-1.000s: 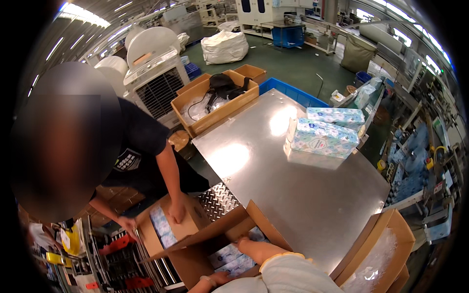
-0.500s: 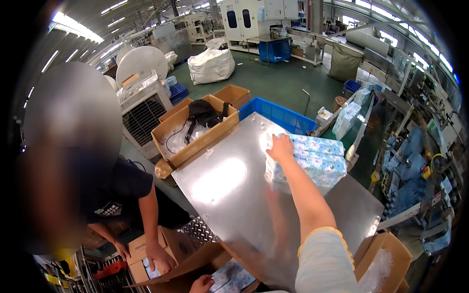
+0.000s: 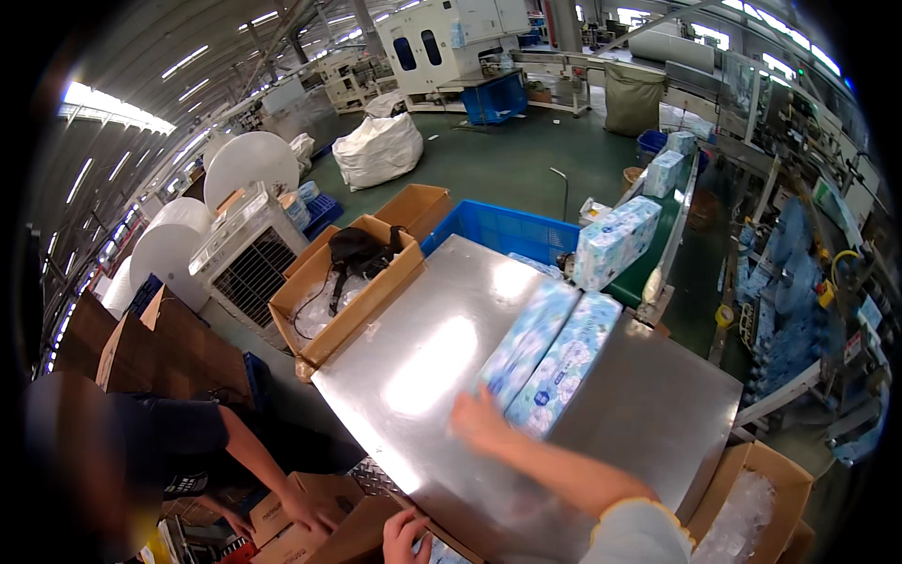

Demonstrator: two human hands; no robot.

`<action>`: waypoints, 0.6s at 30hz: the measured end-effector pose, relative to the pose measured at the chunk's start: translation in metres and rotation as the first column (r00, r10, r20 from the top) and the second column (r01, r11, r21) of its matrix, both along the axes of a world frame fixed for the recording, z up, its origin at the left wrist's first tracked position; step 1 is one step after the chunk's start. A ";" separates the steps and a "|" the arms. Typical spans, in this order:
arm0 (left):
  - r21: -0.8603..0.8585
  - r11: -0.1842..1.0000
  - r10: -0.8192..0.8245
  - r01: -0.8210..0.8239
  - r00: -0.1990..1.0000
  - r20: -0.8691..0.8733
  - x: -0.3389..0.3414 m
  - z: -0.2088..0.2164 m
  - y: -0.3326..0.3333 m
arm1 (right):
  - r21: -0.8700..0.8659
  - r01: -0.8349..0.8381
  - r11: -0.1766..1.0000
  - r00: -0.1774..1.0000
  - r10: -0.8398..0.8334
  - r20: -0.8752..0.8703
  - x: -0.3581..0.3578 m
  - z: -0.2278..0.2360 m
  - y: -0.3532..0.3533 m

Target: The person packs tissue packages into cardboard boxes by hand, folds the flaps, and feeds the boxes into an automated taping machine while working at a factory station.

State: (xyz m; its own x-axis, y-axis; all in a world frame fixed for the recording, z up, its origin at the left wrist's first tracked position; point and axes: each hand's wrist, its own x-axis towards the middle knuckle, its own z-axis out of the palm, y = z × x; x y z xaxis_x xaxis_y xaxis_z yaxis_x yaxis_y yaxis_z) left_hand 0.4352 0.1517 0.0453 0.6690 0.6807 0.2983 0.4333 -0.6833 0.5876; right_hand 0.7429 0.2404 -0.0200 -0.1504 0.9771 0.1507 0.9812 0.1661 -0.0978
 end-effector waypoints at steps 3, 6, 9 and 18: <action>-0.022 1.000 -0.023 0.020 0.989 -0.147 0.044 -0.012 0.006 | 0.127 -0.156 0.980 0.803 0.201 -0.561 -0.026 0.021 -0.066; 0.166 0.985 0.024 0.042 0.927 -0.375 0.089 0.004 0.000 | 0.063 0.218 0.974 0.889 -0.172 -0.425 0.017 0.078 -0.078; 0.314 0.949 0.120 0.042 0.869 -0.480 0.111 0.001 0.010 | 0.221 0.599 0.770 0.789 -0.521 -0.324 0.063 0.052 -0.089; -0.938 0.320 0.437 0.132 0.858 0.270 0.044 -0.044 0.125 | -0.185 0.521 0.834 0.797 -0.552 -0.245 -0.021 0.029 -0.223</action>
State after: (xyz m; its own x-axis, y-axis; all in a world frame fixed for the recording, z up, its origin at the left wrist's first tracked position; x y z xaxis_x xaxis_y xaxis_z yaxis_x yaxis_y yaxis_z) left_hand 0.4795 0.2762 0.0010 0.5154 0.7613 -0.3935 -0.0101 0.4645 0.8855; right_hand 0.7214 0.0178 0.0090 0.4348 0.9005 -0.0003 0.8388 -0.4051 -0.3638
